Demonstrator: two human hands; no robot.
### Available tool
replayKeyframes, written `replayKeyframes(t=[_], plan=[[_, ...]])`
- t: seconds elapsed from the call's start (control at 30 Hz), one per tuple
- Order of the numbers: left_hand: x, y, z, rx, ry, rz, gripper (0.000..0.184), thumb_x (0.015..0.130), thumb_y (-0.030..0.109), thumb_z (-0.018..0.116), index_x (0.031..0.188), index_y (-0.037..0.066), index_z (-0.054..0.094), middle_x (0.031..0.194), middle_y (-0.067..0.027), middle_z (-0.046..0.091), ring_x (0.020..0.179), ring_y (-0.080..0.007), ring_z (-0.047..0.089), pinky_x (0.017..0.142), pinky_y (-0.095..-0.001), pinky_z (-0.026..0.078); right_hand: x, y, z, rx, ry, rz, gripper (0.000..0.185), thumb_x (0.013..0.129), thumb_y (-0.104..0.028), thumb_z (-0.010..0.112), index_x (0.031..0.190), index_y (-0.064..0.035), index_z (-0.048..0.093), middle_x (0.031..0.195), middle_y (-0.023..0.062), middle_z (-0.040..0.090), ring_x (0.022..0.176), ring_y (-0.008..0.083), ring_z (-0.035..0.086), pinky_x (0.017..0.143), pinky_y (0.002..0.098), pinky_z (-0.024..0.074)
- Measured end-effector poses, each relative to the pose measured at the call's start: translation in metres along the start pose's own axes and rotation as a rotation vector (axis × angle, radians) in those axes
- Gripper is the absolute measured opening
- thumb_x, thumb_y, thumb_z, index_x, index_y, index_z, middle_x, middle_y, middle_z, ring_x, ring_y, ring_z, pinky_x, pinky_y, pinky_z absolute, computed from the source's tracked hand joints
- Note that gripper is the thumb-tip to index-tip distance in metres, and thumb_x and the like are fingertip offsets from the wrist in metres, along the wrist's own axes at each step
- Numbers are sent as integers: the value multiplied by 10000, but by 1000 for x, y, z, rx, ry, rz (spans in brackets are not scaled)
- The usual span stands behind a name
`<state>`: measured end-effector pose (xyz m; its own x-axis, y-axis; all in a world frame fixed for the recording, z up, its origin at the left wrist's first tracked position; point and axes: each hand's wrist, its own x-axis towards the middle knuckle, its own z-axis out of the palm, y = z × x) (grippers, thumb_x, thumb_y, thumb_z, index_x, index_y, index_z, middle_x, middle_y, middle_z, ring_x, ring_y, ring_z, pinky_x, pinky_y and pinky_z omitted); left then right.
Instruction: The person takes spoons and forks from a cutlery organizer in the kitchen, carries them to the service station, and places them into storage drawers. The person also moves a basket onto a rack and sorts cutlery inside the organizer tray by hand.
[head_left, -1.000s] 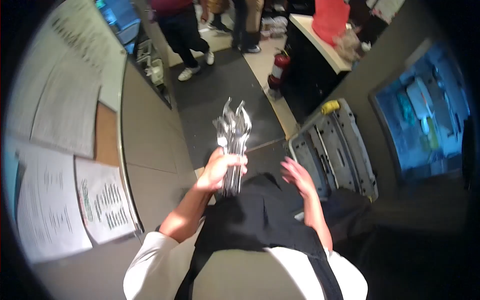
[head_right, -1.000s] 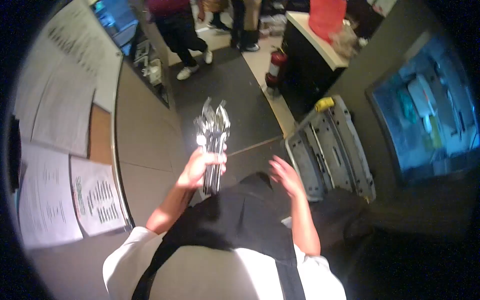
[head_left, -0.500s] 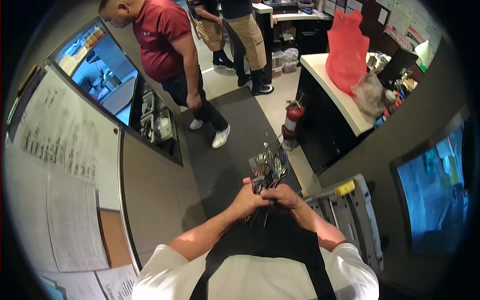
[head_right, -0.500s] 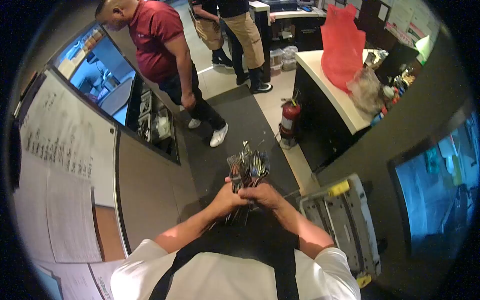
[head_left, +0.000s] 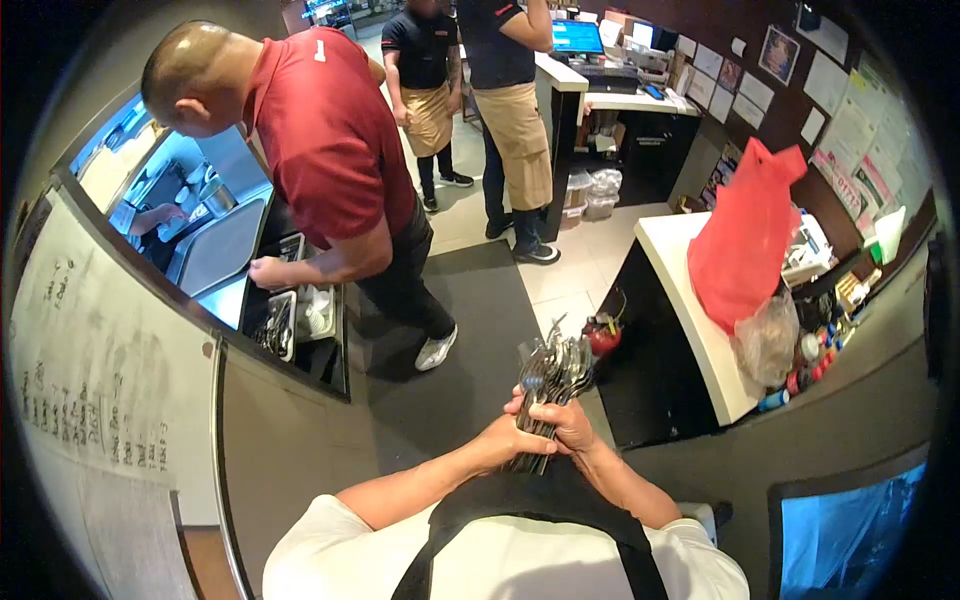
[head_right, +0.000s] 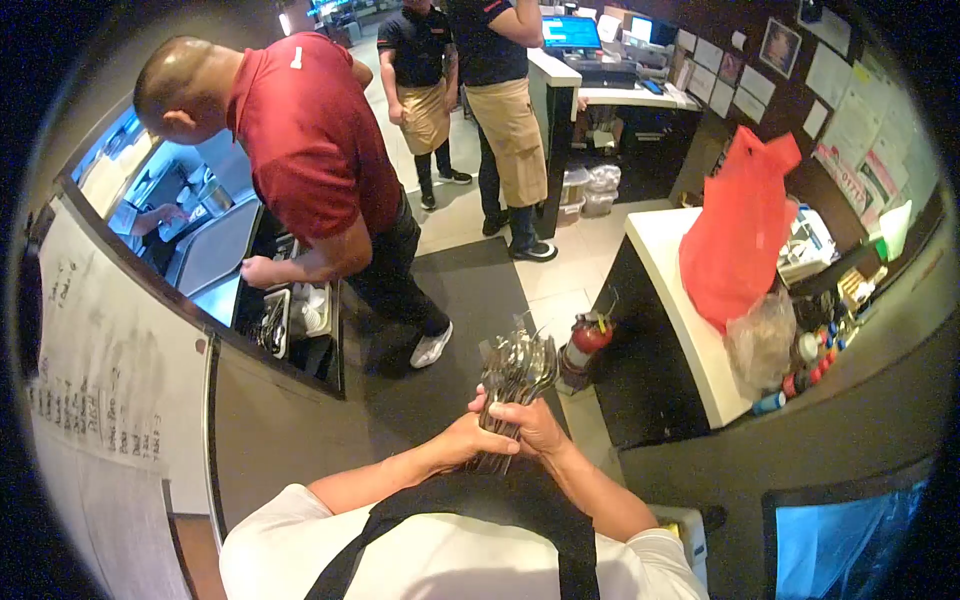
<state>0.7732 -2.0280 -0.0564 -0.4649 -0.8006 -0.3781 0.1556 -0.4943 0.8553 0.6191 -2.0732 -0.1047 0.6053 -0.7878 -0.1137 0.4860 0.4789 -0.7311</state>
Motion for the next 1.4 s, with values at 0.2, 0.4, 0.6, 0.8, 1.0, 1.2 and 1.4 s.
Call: replayKeyframes(t=[0.2, 0.4, 0.6, 0.8, 1.0, 1.2, 1.4], plan=[[57, 22, -50, 242, 75, 45, 280, 721, 139, 723, 949, 17, 616, 840, -53, 629, 774, -147, 607, 686, -303, 491, 80, -23, -14, 127, 6, -22, 415, 856, -107, 662, 1221, 43, 533, 1022, 131, 668, 1051, 278, 652, 1004, 420, 497], [94, 48, -75, 82, 190, 176, 202, 704, 30, 623, 901, 0, 585, 719, -73, 614, 647, -167, 618, 556, -314, 493, 139, -41, -28, -40, -145, 135, 552, 855, -85, 683, 1327, 13, 413, 1162, 225, 664, 1083, 313, 646, 992, 468, 492], [126, 64, -85, 61, 634, 174, 183, 699, 100, 646, 846, -6, 620, 611, -56, 579, 547, -159, 579, 510, -311, 458, 217, -59, -36, -59, -204, 316, 419, 800, -86, 675, 1181, -1, 522, 881, 118, 662, 983, 299, 643, 992, 459, 485], [117, 53, -72, -141, 790, 218, 390, 906, 314, 689, 1129, 8, 596, 1067, -56, 635, 943, -115, 603, 748, -287, 494, 267, -48, -53, 264, -485, 545, 410, 810, -104, 684, 1183, -17, 535, 852, 99, 639, 859, 262, 647, 1125, 478, 366], [29, 23, -115, -167, 1287, 398, 596, 977, 438, 569, 1392, 23, 464, 1290, -73, 585, 1127, -188, 592, 925, -333, 498, 288, -40, -50, 288, -768, 901, 412, 808, -72, 675, 1178, 1, 511, 861, 131, 643, 752, 245, 670, 800, 485, 590], [9, 58, -147, -146, 1033, 712, 688, 1027, 510, 366, 1416, -56, 412, 1427, -200, 489, 1310, -274, 492, 1075, -398, 409, 274, -17, 4, 17, -1193, 1243, 540, 725, -63, 738, 1206, 35, 513, 834, 140, 653, 696, 231, 673, 693, 390, 591], [-34, 41, -123, -168, 1015, 752, 613, 1046, 395, 358, 1437, -77, 366, 1321, -269, 557, 1175, -320, 598, 1009, -404, 483, 256, 11, 57, 9, -1348, 1341, 663, 709, -116, 771, 1277, 54, 473, 809, 139, 653, 685, 213, 669, 635, 341, 560]])
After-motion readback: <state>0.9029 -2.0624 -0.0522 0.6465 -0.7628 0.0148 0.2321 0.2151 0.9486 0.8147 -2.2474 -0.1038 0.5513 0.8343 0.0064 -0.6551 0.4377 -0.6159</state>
